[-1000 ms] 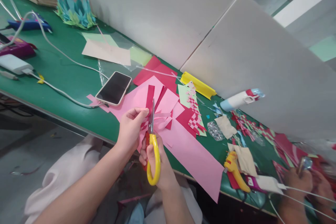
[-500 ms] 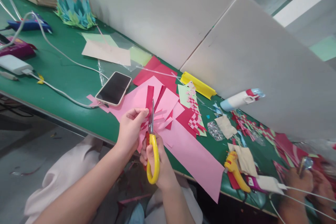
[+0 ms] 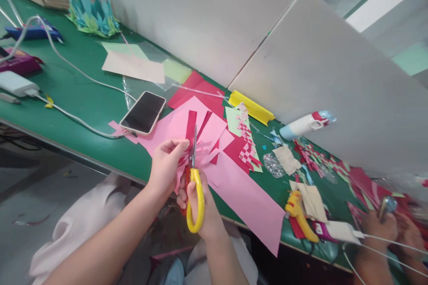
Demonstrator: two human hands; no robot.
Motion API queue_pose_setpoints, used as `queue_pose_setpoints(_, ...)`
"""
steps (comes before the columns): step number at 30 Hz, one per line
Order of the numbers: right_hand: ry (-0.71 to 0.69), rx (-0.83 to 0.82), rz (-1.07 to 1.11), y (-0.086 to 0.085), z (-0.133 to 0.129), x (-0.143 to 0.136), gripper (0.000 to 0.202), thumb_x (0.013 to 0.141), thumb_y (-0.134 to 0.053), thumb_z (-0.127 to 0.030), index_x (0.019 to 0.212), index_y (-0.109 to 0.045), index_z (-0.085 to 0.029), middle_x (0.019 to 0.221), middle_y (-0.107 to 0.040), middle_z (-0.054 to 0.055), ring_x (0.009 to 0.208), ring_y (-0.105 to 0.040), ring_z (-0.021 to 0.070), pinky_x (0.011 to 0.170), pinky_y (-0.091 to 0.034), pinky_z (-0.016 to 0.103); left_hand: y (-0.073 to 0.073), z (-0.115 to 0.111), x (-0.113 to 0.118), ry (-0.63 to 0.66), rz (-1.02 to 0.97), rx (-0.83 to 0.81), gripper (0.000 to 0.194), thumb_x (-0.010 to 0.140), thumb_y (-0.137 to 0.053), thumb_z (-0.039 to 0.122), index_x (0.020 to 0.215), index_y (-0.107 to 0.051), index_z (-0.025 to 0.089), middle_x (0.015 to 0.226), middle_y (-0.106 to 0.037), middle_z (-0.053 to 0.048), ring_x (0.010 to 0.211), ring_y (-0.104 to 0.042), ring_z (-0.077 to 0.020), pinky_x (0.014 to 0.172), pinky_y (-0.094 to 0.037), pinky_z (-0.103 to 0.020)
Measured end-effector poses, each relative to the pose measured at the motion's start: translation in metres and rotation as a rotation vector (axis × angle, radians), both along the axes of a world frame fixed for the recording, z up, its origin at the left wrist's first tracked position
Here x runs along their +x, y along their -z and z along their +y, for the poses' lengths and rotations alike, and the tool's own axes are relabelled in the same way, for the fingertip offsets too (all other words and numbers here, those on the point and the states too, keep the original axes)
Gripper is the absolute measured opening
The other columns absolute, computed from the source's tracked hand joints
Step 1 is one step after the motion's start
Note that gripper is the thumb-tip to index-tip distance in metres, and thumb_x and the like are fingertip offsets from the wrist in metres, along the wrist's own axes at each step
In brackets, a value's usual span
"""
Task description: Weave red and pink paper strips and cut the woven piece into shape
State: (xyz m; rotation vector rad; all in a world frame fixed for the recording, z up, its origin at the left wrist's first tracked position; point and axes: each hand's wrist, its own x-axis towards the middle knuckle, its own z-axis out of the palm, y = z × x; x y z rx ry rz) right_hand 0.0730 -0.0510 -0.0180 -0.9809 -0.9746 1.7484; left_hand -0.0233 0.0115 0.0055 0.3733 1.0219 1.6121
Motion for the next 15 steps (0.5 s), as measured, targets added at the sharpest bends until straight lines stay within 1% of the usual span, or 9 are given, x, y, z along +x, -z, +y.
queue_pose_setpoints(3, 0.012, -0.002, -0.005, 0.0002, 0.0003, -0.0008, 0.039, 0.083, -0.058, -0.058, 0.103, -0.043, -0.028, 0.076, -0.038, -0.003, 0.056, -0.031, 0.0092, 0.050, -0.029, 0.022, -0.0003, -0.0001, -0.0002, 0.000, -0.005, 0.001, 0.016, 0.064, -0.078, 0.026, 0.065, -0.066, 0.016, 0.064, -0.064, 0.003, 0.060, -0.055, -0.0075, 0.063, -0.043, -0.020)
queue_pose_setpoints(6, -0.010, 0.001, -0.011, -0.0007, 0.0004, -0.0010, 0.038, 0.084, -0.057, -0.058, 0.104, -0.043, -0.028, 0.075, -0.038, -0.004, 0.056, -0.031, 0.0093, 0.051, -0.030, 0.022, 0.0000, -0.0002, -0.0005, 0.006, -0.007, 0.002, 0.016, 0.065, -0.078, 0.027, 0.065, -0.066, 0.016, 0.065, -0.064, 0.003, 0.059, -0.055, -0.0077, 0.062, -0.042, -0.020)
queue_pose_setpoints(10, -0.007, 0.001, -0.009, -0.0028, 0.0002, -0.0011, 0.036, 0.084, -0.057, -0.057, 0.102, -0.044, -0.028, 0.077, -0.040, -0.003, 0.056, -0.033, 0.0093, 0.051, -0.031, 0.023, -0.0002, -0.0003, -0.0008, 0.004, 0.001, -0.001, 0.016, 0.064, -0.077, 0.028, 0.065, -0.066, 0.016, 0.065, -0.064, 0.002, 0.059, -0.055, -0.0077, 0.062, -0.042, -0.021)
queue_pose_setpoints(15, -0.017, 0.011, -0.008, -0.0042, 0.0006, -0.0012, 0.032, 0.087, -0.057, -0.053, 0.096, -0.043, -0.027, 0.075, -0.041, -0.004, 0.054, -0.032, 0.0067, 0.050, -0.030, 0.021, 0.0005, -0.0004, -0.0003, 0.003, -0.010, -0.002, 0.016, 0.064, -0.077, 0.027, 0.065, -0.065, 0.016, 0.064, -0.064, 0.003, 0.058, -0.055, -0.0071, 0.061, -0.042, -0.020)
